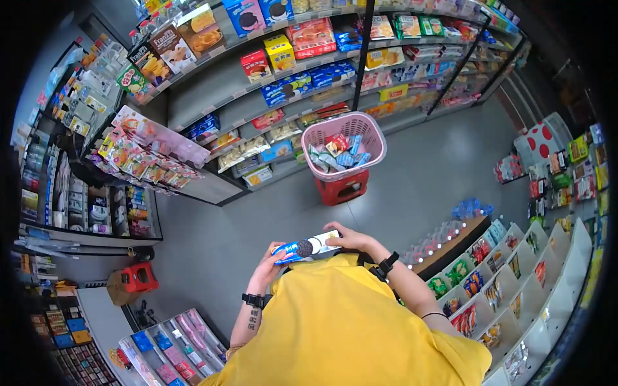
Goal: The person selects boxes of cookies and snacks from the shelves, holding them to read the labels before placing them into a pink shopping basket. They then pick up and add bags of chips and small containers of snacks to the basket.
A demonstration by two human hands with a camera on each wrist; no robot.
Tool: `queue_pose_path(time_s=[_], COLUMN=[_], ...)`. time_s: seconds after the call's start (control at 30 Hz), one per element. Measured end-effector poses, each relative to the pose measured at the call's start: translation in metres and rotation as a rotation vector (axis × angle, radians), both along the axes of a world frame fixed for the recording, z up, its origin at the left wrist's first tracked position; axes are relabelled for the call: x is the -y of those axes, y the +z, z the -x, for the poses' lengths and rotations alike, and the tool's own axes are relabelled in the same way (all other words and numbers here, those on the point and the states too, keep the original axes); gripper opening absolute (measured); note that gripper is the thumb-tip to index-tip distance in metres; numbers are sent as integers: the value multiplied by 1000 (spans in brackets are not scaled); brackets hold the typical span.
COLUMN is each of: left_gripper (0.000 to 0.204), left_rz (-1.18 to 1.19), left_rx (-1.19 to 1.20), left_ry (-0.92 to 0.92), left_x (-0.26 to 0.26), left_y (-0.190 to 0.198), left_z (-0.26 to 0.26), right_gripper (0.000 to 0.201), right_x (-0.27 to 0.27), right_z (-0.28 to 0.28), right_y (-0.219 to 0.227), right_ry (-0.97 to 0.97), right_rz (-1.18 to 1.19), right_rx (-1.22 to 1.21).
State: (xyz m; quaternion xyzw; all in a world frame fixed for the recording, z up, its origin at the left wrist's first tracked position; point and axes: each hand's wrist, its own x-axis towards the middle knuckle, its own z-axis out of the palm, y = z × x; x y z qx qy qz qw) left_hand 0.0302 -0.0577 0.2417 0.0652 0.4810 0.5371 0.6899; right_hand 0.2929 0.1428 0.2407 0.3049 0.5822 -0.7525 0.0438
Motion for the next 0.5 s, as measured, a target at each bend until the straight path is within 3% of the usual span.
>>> queue_pose_path(time_s=[0.27, 0.5], left_gripper=[43, 68], left_rz=[-36, -209], left_rx=[-7, -50], left_ry=[-9, -96], left_x=[1, 2], left_y=[-8, 7], left_z=[1, -1], right_gripper=[40, 35], right_x=[-1, -4], right_z=[1, -4], right_y=[8, -13], right_ry=[-56, -154], right_rz=[150, 183], right_rx=[-17, -18])
